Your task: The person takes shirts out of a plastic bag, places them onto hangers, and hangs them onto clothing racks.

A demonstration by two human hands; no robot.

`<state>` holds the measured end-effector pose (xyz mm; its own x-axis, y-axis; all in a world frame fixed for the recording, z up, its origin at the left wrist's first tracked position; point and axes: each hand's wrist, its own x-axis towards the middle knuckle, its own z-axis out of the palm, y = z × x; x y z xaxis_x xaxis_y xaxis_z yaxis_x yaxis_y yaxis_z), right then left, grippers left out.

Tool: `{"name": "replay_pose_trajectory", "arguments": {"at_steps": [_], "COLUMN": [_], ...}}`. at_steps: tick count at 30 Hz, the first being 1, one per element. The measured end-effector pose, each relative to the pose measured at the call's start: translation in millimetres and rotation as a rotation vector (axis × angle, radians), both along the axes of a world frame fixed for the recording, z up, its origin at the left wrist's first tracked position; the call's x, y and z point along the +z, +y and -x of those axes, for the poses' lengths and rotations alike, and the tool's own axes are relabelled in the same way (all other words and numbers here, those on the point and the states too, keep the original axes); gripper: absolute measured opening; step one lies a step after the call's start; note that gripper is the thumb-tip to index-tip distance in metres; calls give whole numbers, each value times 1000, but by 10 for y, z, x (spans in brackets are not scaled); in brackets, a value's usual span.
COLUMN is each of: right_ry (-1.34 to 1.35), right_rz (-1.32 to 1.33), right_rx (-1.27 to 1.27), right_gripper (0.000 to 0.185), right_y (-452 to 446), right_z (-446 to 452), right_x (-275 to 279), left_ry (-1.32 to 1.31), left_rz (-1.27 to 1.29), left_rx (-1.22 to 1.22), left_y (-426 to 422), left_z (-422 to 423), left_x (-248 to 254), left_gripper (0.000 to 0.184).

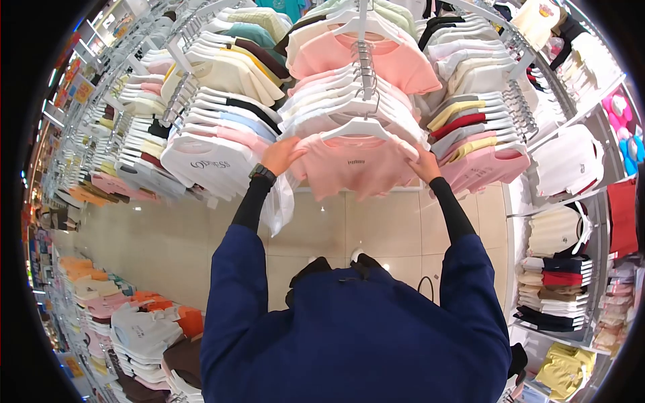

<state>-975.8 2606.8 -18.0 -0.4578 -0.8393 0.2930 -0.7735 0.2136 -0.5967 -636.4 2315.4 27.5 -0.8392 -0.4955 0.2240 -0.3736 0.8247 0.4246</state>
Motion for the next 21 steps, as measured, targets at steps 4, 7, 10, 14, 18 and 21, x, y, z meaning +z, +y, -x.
{"name": "replay_pose_trajectory", "arguments": {"at_steps": [4,7,10,14,18,21], "right_ry": [-30,27,43,72,42,-18], "right_rz": [-5,-70,-86,-209,-254,-171], "right_rx": [-35,-47,-22,-23,-64,-100], "right_gripper": [34,37,37,35,27,24], "right_y": [78,105,211,369,489,583], "right_z": [54,70,134,323,480,639], "right_x": [-196,-169,-172,-401,-698,-833], "left_ry": [29,104,150,160,151,61], "left_rz": [-61,-64,-25,-3,-26,-18], "left_rx": [41,28,-7,-26,-60,-23], "left_y": [-64,-92,-89,-17,52,-71], "left_z": [6,36,93,206,333,245], "left_x": [-112,-142,-145,-115,-13,-126], "left_gripper": [41,40,37,34,36,39]}}
